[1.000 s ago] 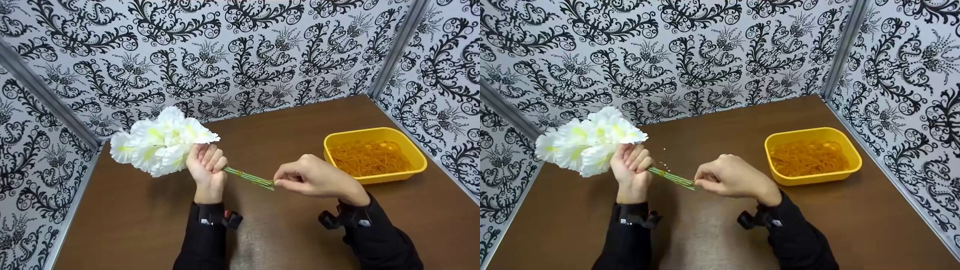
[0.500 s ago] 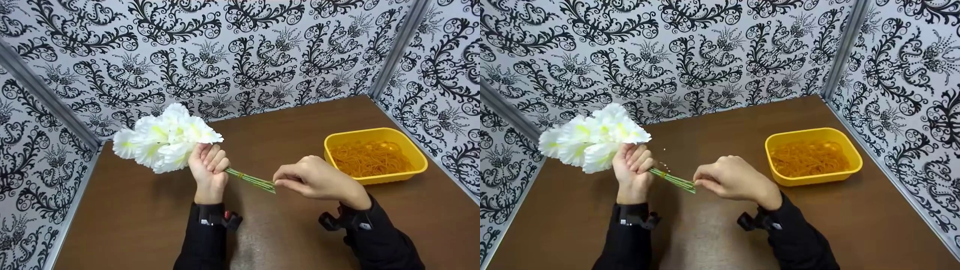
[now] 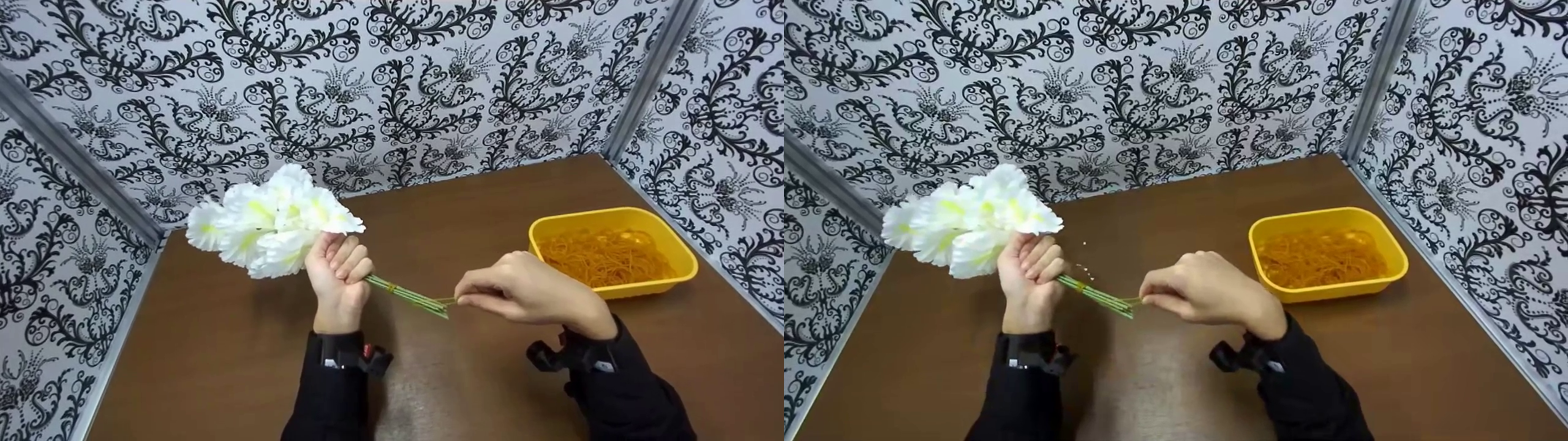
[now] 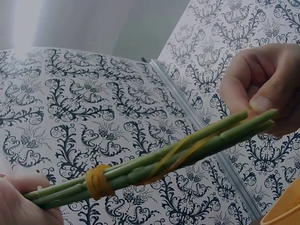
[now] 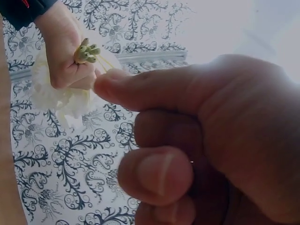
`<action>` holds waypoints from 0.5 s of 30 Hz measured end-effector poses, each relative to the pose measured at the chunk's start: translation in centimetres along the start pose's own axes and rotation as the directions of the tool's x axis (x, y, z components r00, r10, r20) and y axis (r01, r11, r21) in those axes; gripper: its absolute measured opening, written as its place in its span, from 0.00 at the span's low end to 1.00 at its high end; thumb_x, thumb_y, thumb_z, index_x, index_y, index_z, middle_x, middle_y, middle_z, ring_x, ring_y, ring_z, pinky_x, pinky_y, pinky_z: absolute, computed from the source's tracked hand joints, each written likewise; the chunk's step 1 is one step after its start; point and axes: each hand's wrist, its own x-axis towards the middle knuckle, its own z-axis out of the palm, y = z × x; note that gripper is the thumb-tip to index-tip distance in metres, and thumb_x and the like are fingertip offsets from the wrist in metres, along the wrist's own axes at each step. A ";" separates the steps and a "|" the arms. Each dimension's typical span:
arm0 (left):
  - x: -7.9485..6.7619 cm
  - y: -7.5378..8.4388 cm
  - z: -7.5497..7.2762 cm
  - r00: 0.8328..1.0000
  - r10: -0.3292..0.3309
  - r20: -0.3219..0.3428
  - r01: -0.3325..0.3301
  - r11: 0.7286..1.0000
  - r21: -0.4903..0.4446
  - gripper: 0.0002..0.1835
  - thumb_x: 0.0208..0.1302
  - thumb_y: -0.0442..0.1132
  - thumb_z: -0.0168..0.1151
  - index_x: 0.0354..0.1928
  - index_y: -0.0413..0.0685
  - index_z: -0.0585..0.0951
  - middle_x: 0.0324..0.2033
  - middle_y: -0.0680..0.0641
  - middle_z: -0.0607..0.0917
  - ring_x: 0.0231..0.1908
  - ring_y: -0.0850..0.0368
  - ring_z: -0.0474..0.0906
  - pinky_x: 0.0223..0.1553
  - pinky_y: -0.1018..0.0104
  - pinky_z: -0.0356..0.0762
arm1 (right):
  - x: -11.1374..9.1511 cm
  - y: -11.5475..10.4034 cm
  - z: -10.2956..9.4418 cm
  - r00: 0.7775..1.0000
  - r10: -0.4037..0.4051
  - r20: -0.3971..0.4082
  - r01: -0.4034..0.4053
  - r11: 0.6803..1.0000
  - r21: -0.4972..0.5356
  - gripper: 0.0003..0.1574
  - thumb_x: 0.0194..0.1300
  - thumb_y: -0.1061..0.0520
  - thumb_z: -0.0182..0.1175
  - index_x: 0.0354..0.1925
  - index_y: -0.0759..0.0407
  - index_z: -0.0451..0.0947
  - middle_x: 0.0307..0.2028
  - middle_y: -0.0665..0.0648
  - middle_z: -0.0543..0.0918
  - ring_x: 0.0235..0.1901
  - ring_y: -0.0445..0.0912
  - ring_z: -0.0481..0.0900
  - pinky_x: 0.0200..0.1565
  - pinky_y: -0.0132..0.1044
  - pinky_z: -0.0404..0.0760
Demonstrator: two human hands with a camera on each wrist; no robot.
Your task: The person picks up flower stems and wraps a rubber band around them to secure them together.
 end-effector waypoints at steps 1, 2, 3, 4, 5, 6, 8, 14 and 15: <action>0.0 -0.1 0.0 1.000 -0.003 -0.003 0.003 1.000 0.007 0.25 0.73 0.37 0.38 0.12 0.52 0.61 0.05 0.55 0.63 0.08 0.67 0.48 0.07 0.75 0.45 | 0.1 0.1 0.2 1.000 0.007 -0.005 -0.007 1.000 -0.007 0.04 0.73 0.54 0.63 0.41 0.46 0.84 0.27 0.38 0.81 0.19 0.27 0.67 0.22 0.20 0.67; -0.1 -0.3 -0.1 1.000 -0.009 -0.004 0.009 1.000 0.014 0.26 0.74 0.37 0.38 0.12 0.52 0.61 0.05 0.55 0.63 0.08 0.66 0.48 0.06 0.75 0.45 | 0.3 0.2 0.4 1.000 0.013 -0.013 -0.013 1.000 -0.015 0.04 0.73 0.54 0.63 0.41 0.46 0.85 0.27 0.37 0.81 0.18 0.27 0.66 0.22 0.20 0.66; -0.1 -0.5 -0.1 1.000 -0.017 -0.005 0.017 1.000 0.022 0.26 0.74 0.37 0.37 0.12 0.52 0.61 0.05 0.56 0.63 0.08 0.66 0.48 0.06 0.75 0.46 | 0.5 0.3 0.7 1.000 0.017 -0.021 -0.017 1.000 -0.021 0.04 0.72 0.54 0.63 0.42 0.45 0.85 0.27 0.37 0.81 0.18 0.27 0.65 0.21 0.21 0.65; -0.1 -0.7 -0.2 1.000 -0.026 -0.004 0.026 0.999 0.031 0.26 0.75 0.37 0.37 0.12 0.53 0.61 0.05 0.56 0.63 0.08 0.66 0.48 0.06 0.75 0.46 | 0.7 0.4 1.0 0.999 0.017 -0.034 -0.018 0.999 -0.028 0.04 0.72 0.54 0.63 0.42 0.45 0.85 0.28 0.36 0.82 0.18 0.27 0.65 0.21 0.21 0.64; -0.1 -0.9 -0.2 0.999 -0.041 0.001 0.041 0.999 0.036 0.26 0.75 0.38 0.37 0.12 0.53 0.61 0.05 0.56 0.63 0.08 0.66 0.48 0.07 0.75 0.46 | 0.9 0.5 1.3 0.999 0.018 -0.049 -0.020 0.999 -0.038 0.04 0.72 0.54 0.63 0.42 0.45 0.85 0.28 0.36 0.82 0.18 0.27 0.64 0.21 0.21 0.63; 0.0 -1.1 -0.3 0.998 -0.058 0.008 0.058 0.998 0.039 0.26 0.74 0.37 0.38 0.12 0.53 0.61 0.05 0.56 0.63 0.08 0.67 0.48 0.07 0.75 0.46 | 1.1 0.6 1.6 0.997 0.014 -0.070 -0.018 0.999 -0.052 0.04 0.72 0.54 0.63 0.41 0.45 0.85 0.29 0.35 0.83 0.17 0.28 0.64 0.20 0.22 0.63; 0.1 -1.5 -0.4 0.995 -0.096 0.026 0.095 0.995 0.027 0.25 0.73 0.37 0.39 0.12 0.53 0.61 0.05 0.56 0.62 0.09 0.68 0.46 0.08 0.76 0.44 | 1.5 0.6 2.3 0.993 -0.013 -0.116 0.003 0.997 -0.082 0.04 0.72 0.54 0.64 0.41 0.45 0.85 0.30 0.35 0.84 0.18 0.28 0.67 0.21 0.22 0.65; 0.2 -3.0 -0.8 0.981 -0.191 0.039 0.190 0.981 0.028 0.23 0.71 0.38 0.40 0.13 0.53 0.60 0.06 0.57 0.62 0.10 0.68 0.44 0.09 0.78 0.43 | 2.7 0.4 4.5 0.968 -0.105 -0.229 0.068 0.984 -0.166 0.02 0.70 0.55 0.66 0.40 0.49 0.84 0.30 0.41 0.86 0.21 0.32 0.77 0.23 0.28 0.76; 0.1 -3.2 -0.9 0.978 -0.203 0.037 0.202 0.979 0.042 0.23 0.71 0.38 0.39 0.13 0.53 0.60 0.06 0.57 0.62 0.10 0.68 0.44 0.09 0.77 0.43 | 2.8 0.3 4.7 0.962 -0.109 -0.251 0.065 0.982 -0.177 0.02 0.69 0.55 0.66 0.40 0.50 0.84 0.30 0.42 0.86 0.22 0.33 0.78 0.23 0.30 0.77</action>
